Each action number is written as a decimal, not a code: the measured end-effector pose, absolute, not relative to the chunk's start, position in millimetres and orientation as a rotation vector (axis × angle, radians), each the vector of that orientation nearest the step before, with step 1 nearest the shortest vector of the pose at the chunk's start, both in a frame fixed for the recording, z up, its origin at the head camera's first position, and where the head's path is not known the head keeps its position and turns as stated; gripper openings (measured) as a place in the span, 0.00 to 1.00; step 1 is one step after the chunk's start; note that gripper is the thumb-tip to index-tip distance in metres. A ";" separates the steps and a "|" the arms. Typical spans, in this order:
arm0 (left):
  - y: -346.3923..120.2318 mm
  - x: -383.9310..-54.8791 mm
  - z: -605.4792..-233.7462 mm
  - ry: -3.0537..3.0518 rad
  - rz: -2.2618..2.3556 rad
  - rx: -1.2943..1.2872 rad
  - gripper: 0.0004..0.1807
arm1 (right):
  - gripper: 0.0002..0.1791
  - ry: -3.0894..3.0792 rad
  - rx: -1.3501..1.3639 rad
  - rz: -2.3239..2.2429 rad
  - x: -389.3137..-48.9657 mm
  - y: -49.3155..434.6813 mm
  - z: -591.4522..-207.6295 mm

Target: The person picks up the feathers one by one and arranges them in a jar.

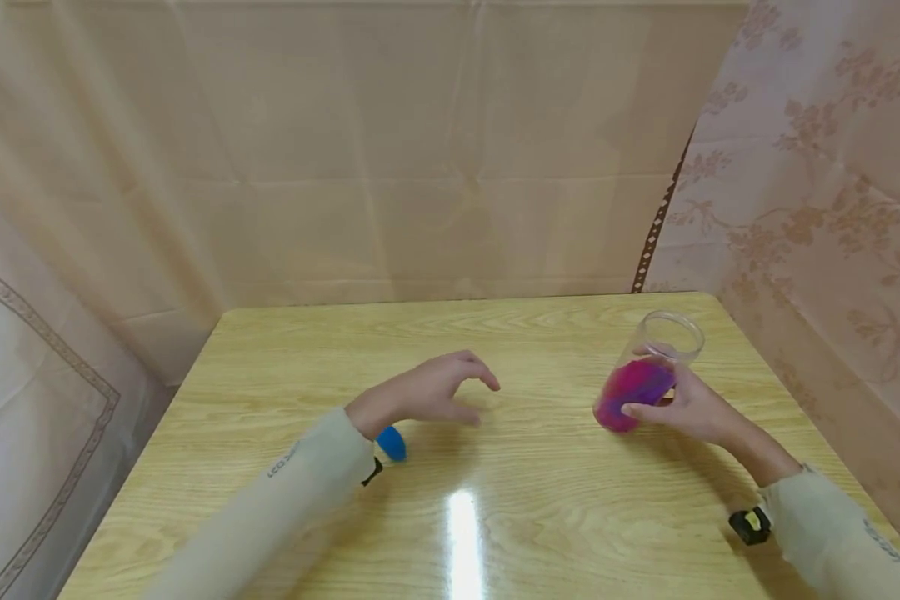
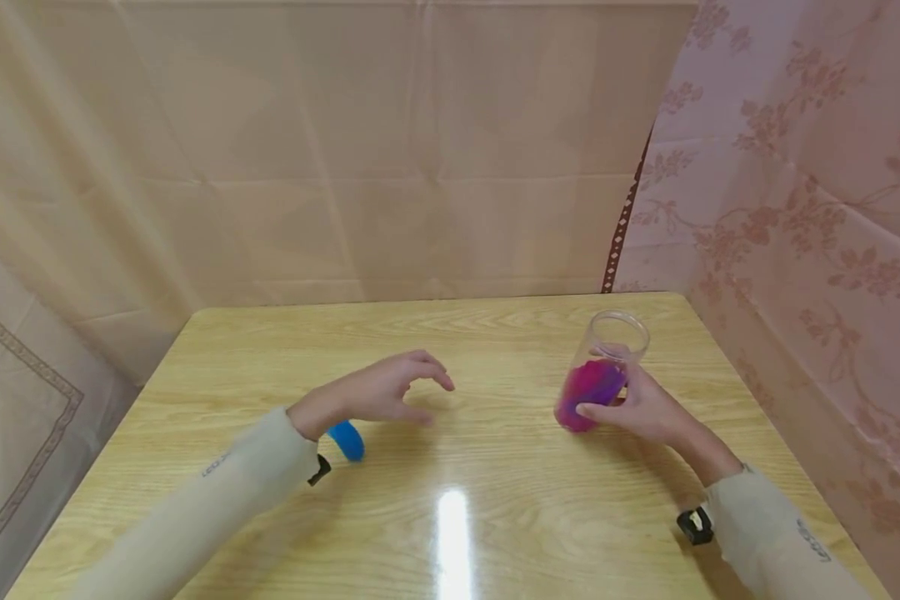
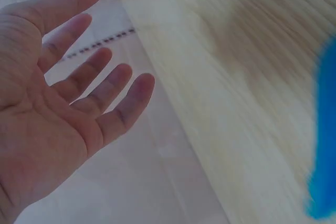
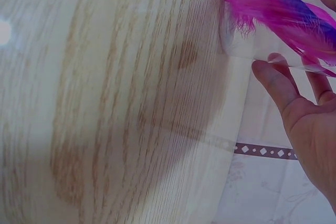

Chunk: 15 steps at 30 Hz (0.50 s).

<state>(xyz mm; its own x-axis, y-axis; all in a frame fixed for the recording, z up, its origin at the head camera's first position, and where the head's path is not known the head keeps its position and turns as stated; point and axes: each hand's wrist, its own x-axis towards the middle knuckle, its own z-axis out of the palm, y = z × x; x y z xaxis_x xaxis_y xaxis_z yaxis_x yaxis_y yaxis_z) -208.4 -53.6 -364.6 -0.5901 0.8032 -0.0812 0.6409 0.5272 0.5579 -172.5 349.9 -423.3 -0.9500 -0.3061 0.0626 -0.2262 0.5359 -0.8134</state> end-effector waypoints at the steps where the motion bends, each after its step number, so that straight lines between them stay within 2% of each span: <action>1: -60.9 -208.2 -367.8 2.432 0.700 1.180 0.22 | 0.40 2.676 -0.465 -1.398 -172.5 349.8 -423.2; 15: -152.7 -208.7 -392.7 2.623 0.558 0.843 0.33 | 0.40 2.699 -0.442 -1.365 -171.5 349.6 -421.3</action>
<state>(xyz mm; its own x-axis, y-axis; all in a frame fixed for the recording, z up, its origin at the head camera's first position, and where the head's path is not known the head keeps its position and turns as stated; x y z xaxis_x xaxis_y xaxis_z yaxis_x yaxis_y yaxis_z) -208.7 -152.7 -392.7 -0.7709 0.6089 -0.1871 0.4799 0.7483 0.4581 -171.5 349.6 -421.3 -0.9547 -0.2926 0.0544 -0.2173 0.5602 -0.7994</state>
